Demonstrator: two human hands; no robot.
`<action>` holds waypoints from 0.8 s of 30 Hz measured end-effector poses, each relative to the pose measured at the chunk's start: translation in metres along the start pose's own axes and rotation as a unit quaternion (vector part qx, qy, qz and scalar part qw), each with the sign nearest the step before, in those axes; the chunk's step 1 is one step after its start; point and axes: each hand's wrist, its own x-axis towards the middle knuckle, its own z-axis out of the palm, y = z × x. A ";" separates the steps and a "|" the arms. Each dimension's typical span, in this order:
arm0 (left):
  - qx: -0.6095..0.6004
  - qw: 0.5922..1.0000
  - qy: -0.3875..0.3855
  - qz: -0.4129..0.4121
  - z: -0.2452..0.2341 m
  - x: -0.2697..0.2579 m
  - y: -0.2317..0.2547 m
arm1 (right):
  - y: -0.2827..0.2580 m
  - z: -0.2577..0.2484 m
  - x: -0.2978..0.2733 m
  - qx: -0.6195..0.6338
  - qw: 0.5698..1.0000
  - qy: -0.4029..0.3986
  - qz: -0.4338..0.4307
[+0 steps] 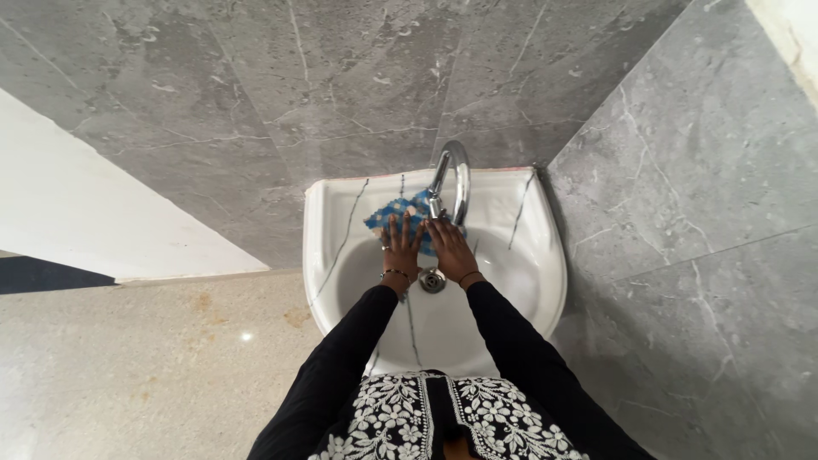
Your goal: The person wipes a white bathroom sink with a blue patterned cloth. They scrub the basin, faucet, and surrounding surfaces repeatedly, rinsing the cloth under running water and wringing it out multiple times throughout the process.
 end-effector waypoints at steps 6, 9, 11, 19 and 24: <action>-0.042 0.997 -0.032 0.056 -0.012 0.019 0.061 | 0.048 -0.020 -0.028 -0.036 0.998 0.016 0.049; -0.114 0.986 0.009 0.118 -0.023 0.038 0.102 | 0.081 -0.032 -0.045 -0.111 0.987 0.032 0.108; -0.106 0.985 0.016 0.139 -0.031 0.045 0.134 | 0.100 -0.039 -0.056 -0.169 0.974 0.052 0.139; -0.033 0.996 0.037 0.077 -0.037 0.105 0.186 | 0.131 -0.031 -0.035 -0.195 0.964 0.069 0.165; -0.096 0.984 0.148 0.004 -0.020 0.134 0.159 | 0.130 -0.037 0.012 -0.121 0.984 0.002 0.133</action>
